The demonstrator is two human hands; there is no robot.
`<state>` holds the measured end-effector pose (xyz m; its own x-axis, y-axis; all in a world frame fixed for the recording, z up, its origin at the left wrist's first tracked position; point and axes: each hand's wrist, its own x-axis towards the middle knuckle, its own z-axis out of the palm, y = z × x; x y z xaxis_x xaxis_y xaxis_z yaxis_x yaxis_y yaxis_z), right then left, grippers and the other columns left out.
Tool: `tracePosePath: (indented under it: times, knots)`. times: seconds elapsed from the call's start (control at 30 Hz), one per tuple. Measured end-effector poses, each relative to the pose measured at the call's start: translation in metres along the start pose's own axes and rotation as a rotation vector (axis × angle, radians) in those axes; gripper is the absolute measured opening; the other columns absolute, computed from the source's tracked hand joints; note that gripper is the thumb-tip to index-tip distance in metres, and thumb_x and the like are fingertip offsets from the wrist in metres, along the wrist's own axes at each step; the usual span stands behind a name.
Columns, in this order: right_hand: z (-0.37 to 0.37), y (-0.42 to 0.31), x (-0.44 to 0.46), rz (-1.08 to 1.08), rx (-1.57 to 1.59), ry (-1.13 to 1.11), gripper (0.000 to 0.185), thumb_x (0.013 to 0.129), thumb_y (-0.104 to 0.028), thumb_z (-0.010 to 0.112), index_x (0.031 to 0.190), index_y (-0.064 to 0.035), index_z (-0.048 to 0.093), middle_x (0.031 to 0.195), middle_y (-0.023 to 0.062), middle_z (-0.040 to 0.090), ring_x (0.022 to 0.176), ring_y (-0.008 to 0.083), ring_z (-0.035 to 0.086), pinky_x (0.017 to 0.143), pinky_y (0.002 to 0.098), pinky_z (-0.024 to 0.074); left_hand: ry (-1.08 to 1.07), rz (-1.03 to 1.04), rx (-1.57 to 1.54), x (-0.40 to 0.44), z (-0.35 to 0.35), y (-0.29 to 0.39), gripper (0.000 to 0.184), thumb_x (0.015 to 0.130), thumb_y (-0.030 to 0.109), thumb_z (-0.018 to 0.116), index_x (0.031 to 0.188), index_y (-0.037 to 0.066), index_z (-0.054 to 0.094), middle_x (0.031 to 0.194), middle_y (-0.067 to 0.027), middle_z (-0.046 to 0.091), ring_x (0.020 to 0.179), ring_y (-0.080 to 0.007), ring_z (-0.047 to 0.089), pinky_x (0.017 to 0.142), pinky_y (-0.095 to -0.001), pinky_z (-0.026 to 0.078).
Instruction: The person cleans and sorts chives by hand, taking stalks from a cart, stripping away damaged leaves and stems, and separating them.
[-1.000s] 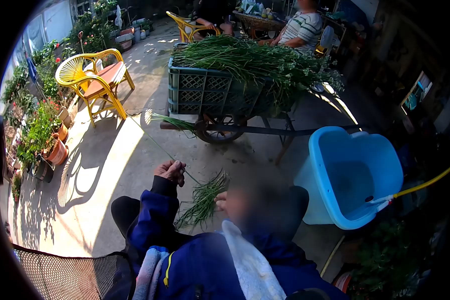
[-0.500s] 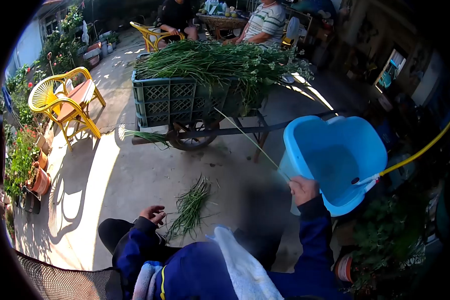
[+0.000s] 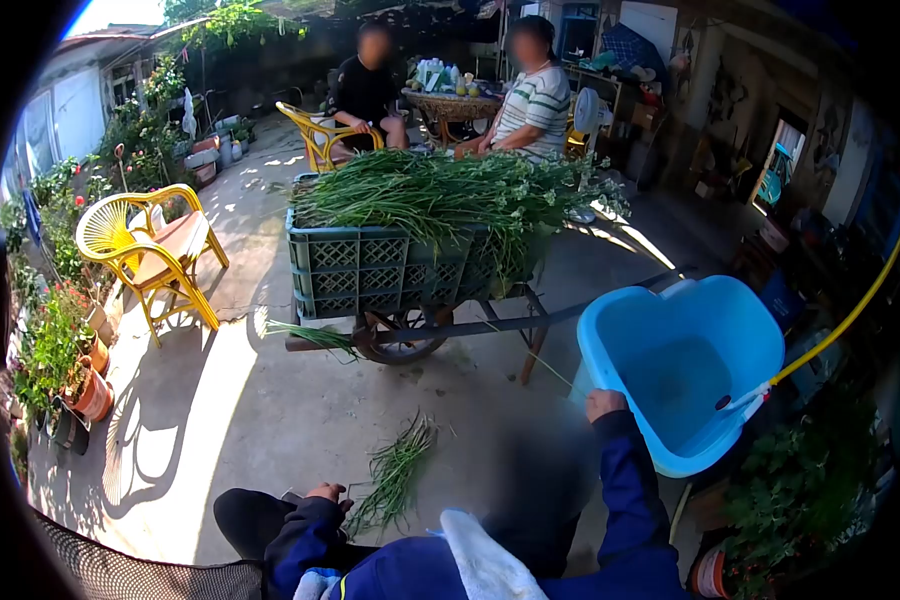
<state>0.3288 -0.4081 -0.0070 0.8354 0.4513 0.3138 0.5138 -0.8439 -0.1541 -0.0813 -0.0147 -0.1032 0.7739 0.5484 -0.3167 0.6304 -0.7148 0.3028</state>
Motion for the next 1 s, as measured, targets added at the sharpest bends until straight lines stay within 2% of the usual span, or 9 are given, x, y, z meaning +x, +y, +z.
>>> tracePosePath:
  times: [0.17, 0.3, 0.37, 0.57, 0.7, 0.8, 0.87, 0.93, 1.0]
  knots:
    - [0.045, 0.029, 0.017, 0.055, 0.088, -0.062, 0.015, 0.066, -0.02, 0.057, 0.069, -0.0075, 0.063, 0.071, 0.0171, 0.06, 0.07, 0.0345, 0.058, 0.067, 0.0411, 0.0475, -0.074, -0.036, -0.013, -0.002, -0.006, 0.004, 0.042, 0.073, 0.038, 0.062, 0.105, 0.012, 0.057, 0.098, -0.0154, 0.057, 0.092, -0.0306, 0.055, 0.079, -0.0379, 0.045]
    - [0.072, 0.03, 0.039, 0.072, -0.047, -0.126, 0.016, 0.066, -0.018, 0.055, 0.07, -0.0063, 0.064, 0.072, 0.016, 0.061, 0.071, 0.0334, 0.059, 0.068, 0.04, 0.0475, -0.071, -0.005, 0.003, -0.003, -0.003, 0.001, 0.043, 0.072, 0.038, 0.062, 0.105, 0.011, 0.057, 0.097, -0.0168, 0.057, 0.091, -0.0309, 0.055, 0.079, -0.0382, 0.044]
    - [0.09, 0.026, 0.042, 0.195, -0.031, -0.057, 0.016, 0.065, -0.019, 0.056, 0.071, -0.0075, 0.065, 0.07, 0.0144, 0.061, 0.071, 0.0314, 0.059, 0.067, 0.0386, 0.0477, -0.078, 0.007, 0.01, -0.001, 0.002, -0.001, 0.042, 0.072, 0.038, 0.062, 0.104, 0.011, 0.057, 0.096, -0.0169, 0.057, 0.091, -0.031, 0.055, 0.079, -0.0383, 0.044]
    - [0.092, 0.0, 0.063, 0.306, 0.233, -0.158, 0.011, 0.055, -0.013, 0.069, 0.063, -0.0066, 0.065, 0.062, 0.0095, 0.062, 0.065, 0.0223, 0.061, 0.067, 0.0318, 0.0489, -0.133, -0.023, 0.008, 0.007, 0.013, -0.011, 0.042, 0.072, 0.039, 0.062, 0.103, 0.012, 0.058, 0.097, -0.0166, 0.057, 0.094, -0.0317, 0.054, 0.081, -0.0387, 0.044]
    - [0.126, -0.003, 0.087, 0.447, 0.315, -0.224, 0.016, 0.057, -0.015, 0.069, 0.071, -0.0067, 0.066, 0.073, 0.008, 0.064, 0.072, 0.0211, 0.062, 0.071, 0.0313, 0.0483, -0.216, -0.047, 0.011, 0.008, 0.009, -0.009, 0.044, 0.072, 0.039, 0.062, 0.106, 0.012, 0.057, 0.105, -0.0177, 0.054, 0.099, -0.0328, 0.052, 0.085, -0.0399, 0.042]
    - [0.141, -0.01, 0.089, 0.477, 0.1, -0.313, 0.02, 0.058, -0.014, 0.07, 0.077, -0.0075, 0.067, 0.08, 0.0077, 0.065, 0.077, 0.0216, 0.061, 0.074, 0.031, 0.0477, -0.208, -0.034, 0.053, 0.013, 0.018, -0.013, 0.044, 0.072, 0.041, 0.062, 0.105, 0.013, 0.057, 0.099, -0.0154, 0.057, 0.095, -0.0313, 0.054, 0.082, -0.0383, 0.043]
    - [0.12, -0.03, 0.093, 0.485, 0.184, -0.294, 0.021, 0.063, -0.018, 0.067, 0.082, -0.0085, 0.066, 0.084, 0.0086, 0.065, 0.082, 0.0229, 0.061, 0.077, 0.0311, 0.0466, -0.187, -0.005, 0.076, 0.013, 0.021, -0.014, 0.044, 0.071, 0.042, 0.062, 0.104, 0.013, 0.058, 0.094, -0.0143, 0.059, 0.092, -0.0307, 0.055, 0.079, -0.0374, 0.044]
    - [0.139, -0.02, 0.104, 0.409, 0.096, -0.421, 0.022, 0.072, -0.025, 0.059, 0.084, -0.0093, 0.066, 0.089, 0.0094, 0.064, 0.087, 0.0247, 0.059, 0.08, 0.0317, 0.0456, -0.173, 0.016, 0.087, 0.016, 0.03, -0.02, 0.044, 0.071, 0.041, 0.063, 0.103, 0.012, 0.058, 0.091, -0.0144, 0.06, 0.091, -0.0306, 0.055, 0.078, -0.0376, 0.045]
    - [0.184, 0.003, 0.115, 0.163, -0.283, -0.436, 0.027, 0.078, -0.029, 0.049, 0.087, -0.0088, 0.065, 0.094, 0.0095, 0.062, 0.09, 0.025, 0.058, 0.08, 0.0326, 0.0457, -0.17, 0.045, 0.071, 0.018, 0.034, -0.023, 0.043, 0.071, 0.04, 0.063, 0.103, 0.011, 0.058, 0.089, -0.0145, 0.061, 0.09, -0.0306, 0.056, 0.077, -0.0379, 0.045]
